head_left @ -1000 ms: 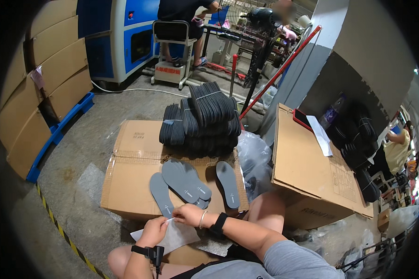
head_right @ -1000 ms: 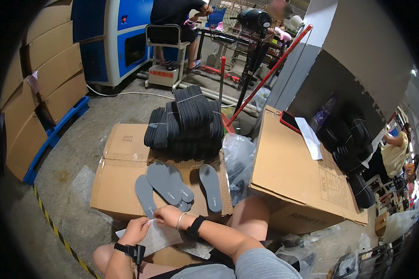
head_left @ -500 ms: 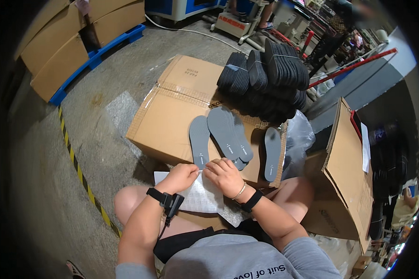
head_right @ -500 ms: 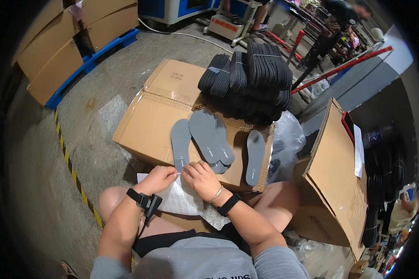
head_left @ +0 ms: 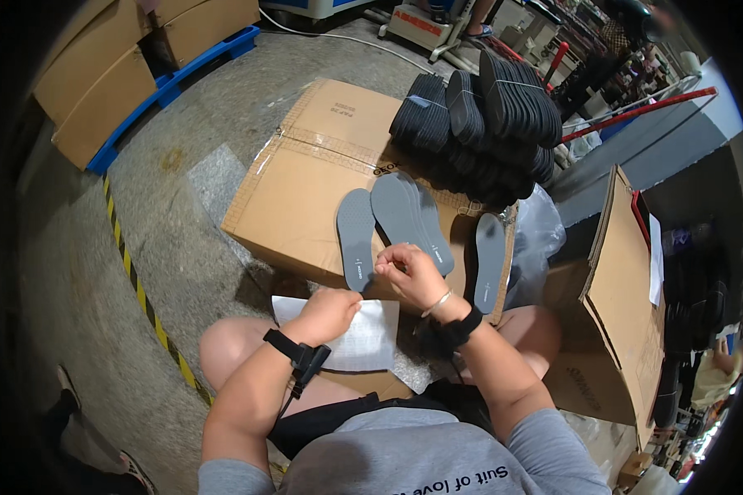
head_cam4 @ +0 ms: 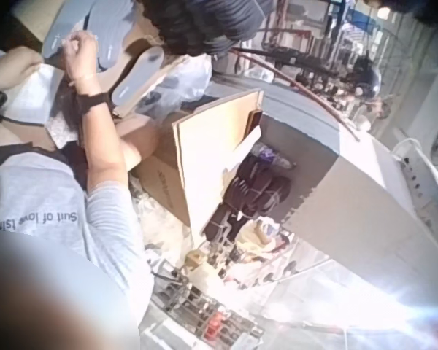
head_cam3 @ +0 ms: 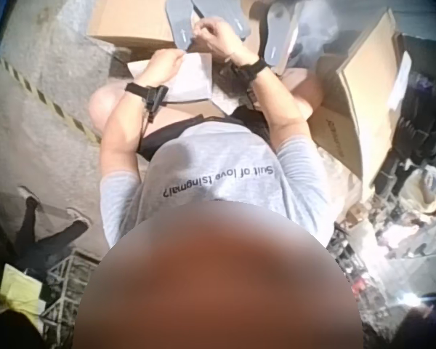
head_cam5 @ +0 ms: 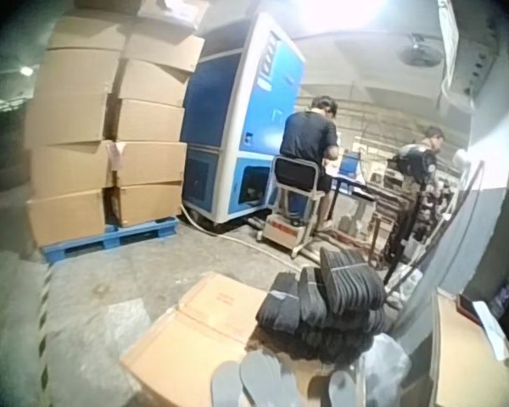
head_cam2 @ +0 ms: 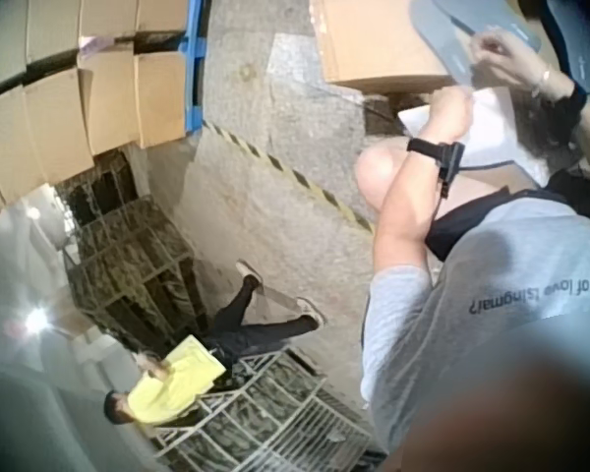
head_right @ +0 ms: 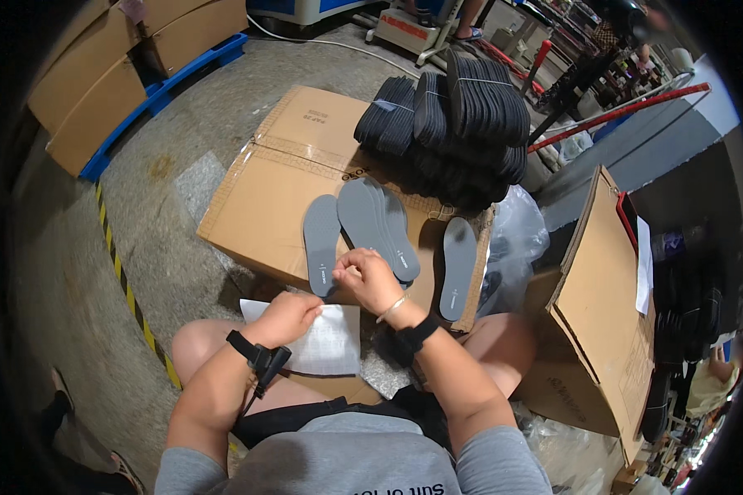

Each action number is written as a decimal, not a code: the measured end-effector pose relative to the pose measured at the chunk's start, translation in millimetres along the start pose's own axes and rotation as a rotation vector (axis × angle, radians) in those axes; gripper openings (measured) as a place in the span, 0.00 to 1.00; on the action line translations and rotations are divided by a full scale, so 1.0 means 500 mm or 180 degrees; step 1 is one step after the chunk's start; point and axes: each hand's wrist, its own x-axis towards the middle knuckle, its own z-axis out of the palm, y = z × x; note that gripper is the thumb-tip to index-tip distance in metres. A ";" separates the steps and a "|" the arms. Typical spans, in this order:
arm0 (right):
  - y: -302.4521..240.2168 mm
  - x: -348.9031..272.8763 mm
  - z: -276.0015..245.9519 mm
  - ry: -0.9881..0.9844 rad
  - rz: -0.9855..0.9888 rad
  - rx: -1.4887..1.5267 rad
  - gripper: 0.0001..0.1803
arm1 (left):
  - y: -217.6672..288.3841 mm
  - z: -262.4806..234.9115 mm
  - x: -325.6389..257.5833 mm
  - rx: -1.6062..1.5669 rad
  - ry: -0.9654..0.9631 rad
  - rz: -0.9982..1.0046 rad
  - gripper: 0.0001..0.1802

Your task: Group, count, and place shoe insoles into plastic bags for packaging in a factory setting.

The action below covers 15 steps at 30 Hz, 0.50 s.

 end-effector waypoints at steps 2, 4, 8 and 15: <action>-0.004 0.031 -0.008 -0.0365 -0.0109 -0.0195 0.07 | 0.001 0.026 -0.011 -0.0044 0.0121 0.0199 0.10; -0.007 0.049 -0.001 -0.0832 -0.0369 -0.0570 0.08 | 0.002 0.035 -0.017 0.0019 0.0068 0.0365 0.15; 0.008 0.075 0.028 -0.0920 -0.0640 -0.0813 0.07 | 0.020 0.025 -0.019 0.0296 -0.0396 0.0007 0.20; 0.014 0.107 0.045 -0.1369 -0.0510 -0.0984 0.06 | 0.015 0.017 -0.023 0.0253 -0.0345 -0.0095 0.24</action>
